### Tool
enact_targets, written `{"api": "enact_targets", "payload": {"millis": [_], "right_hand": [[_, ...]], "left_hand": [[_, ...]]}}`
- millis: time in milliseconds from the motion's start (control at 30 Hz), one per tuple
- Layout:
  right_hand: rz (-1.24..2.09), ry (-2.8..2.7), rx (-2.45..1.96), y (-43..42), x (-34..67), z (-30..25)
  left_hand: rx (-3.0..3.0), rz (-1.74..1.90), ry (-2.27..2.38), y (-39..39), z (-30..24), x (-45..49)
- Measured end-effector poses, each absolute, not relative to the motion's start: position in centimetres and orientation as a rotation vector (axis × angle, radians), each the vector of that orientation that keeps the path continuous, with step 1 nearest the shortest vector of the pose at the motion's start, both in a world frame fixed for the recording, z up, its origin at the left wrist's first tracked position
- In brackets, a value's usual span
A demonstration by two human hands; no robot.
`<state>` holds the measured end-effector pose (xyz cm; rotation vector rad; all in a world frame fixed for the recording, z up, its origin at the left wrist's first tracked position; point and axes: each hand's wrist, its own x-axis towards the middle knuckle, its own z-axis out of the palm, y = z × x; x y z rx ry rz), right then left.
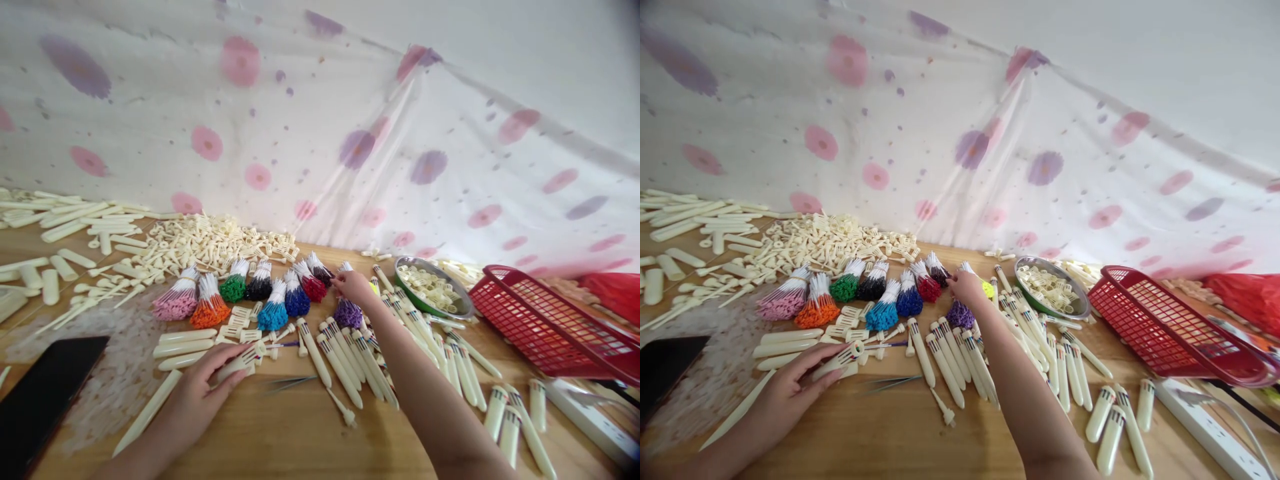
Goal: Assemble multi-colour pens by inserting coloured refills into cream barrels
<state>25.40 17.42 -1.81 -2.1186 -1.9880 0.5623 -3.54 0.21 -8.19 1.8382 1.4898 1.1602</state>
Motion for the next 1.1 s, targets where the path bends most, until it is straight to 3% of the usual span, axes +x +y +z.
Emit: {"api": "enact_targets", "payload": {"millis": [200,333,400,700,1100], "right_hand": [[0.426,-1.945,-1.961,12.0,25.6,1.2],[0.923,-2.098,-1.406,6.7,24.9,1.7],[0.946,-2.171,-1.246,5.3,24.2,1.5],[0.644,-2.361,-1.221,5.5,24.6,1.7],[0.657,-2.486,-1.107,4.6,22.9,1.9]], "left_hand": [[1.825,1.167,1.49,0.1,-8.0,-3.7],[1.902,1.178,1.476,0.1,-7.7,-3.8],[1.963,1.178,1.459,0.1,-7.4,-3.8],[2.176,1.197,1.4,0.1,-6.2,-3.6],[2.231,1.075,1.36,-0.2,-6.9,-3.5]]}}
